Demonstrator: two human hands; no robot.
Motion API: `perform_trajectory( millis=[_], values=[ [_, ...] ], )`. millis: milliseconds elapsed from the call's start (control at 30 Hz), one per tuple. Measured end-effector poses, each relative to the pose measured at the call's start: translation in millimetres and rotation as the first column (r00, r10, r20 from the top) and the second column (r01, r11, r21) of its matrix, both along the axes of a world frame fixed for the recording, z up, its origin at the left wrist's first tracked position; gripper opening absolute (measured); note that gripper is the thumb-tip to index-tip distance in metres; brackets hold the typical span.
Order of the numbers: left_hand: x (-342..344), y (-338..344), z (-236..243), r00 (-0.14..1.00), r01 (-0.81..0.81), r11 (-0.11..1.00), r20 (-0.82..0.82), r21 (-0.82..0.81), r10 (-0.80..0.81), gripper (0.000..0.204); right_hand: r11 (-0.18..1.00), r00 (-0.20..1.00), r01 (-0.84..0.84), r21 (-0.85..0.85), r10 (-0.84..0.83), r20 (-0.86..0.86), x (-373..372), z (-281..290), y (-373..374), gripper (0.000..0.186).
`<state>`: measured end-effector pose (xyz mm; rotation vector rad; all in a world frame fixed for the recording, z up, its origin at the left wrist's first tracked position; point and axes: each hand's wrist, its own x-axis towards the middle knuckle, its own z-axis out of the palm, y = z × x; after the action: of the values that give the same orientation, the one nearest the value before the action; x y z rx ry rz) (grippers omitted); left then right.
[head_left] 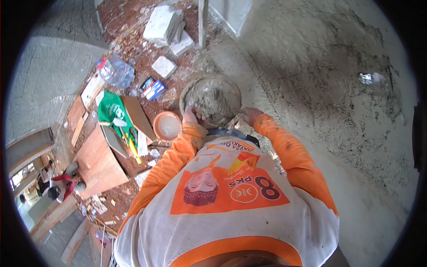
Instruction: The person scoops mortar from a bucket with a trowel and applies it onto the wall.
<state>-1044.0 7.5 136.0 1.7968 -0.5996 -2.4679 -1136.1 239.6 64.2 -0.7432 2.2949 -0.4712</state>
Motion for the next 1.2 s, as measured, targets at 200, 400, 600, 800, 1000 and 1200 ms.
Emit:
perform_trajectory(
  millis=[200,400,600,800,1000,1200],
  values=[
    [-13.6,5.1,27.1,0.978,0.023,0.999,-0.209,0.047,-0.012,0.025,0.97,0.945,0.239,0.046,-0.222,-0.241,-41.6,84.5,-12.1,0.034],
    [-1.6,-8.5,-11.2,0.994,0.042,0.998,-0.098,0.047,-0.037,0.026,0.959,0.881,-0.102,-0.264,-0.037,-0.472,-98.6,297.3,-42.0,0.03],
    [-11.6,-16.8,-28.2,1.0,-0.01,1.0,0.02,-0.022,0.01,0.024,0.873,0.956,-0.266,-0.409,0.293,0.003,-149.1,449.0,-20.0,0.025],
    [-31.3,-14.1,-15.8,1.0,0.006,1.0,-0.018,-0.016,-0.006,0.02,-0.057,0.563,0.169,-0.984,-0.814,0.144,-202.1,435.5,88.9,0.014],
    [-22.6,-15.5,-15.3,0.996,0.078,0.997,0.056,-0.023,-0.076,0.02,0.561,0.683,0.456,-0.691,-0.718,-0.132,-101.0,260.1,33.2,0.011],
    [-7.9,-8.4,-3.9,0.996,0.03,1.0,-0.088,-0.008,-0.031,0.016,0.958,0.986,-0.164,0.233,0.168,0.006,-53.8,91.3,-34.6,0.024]
  ],
)
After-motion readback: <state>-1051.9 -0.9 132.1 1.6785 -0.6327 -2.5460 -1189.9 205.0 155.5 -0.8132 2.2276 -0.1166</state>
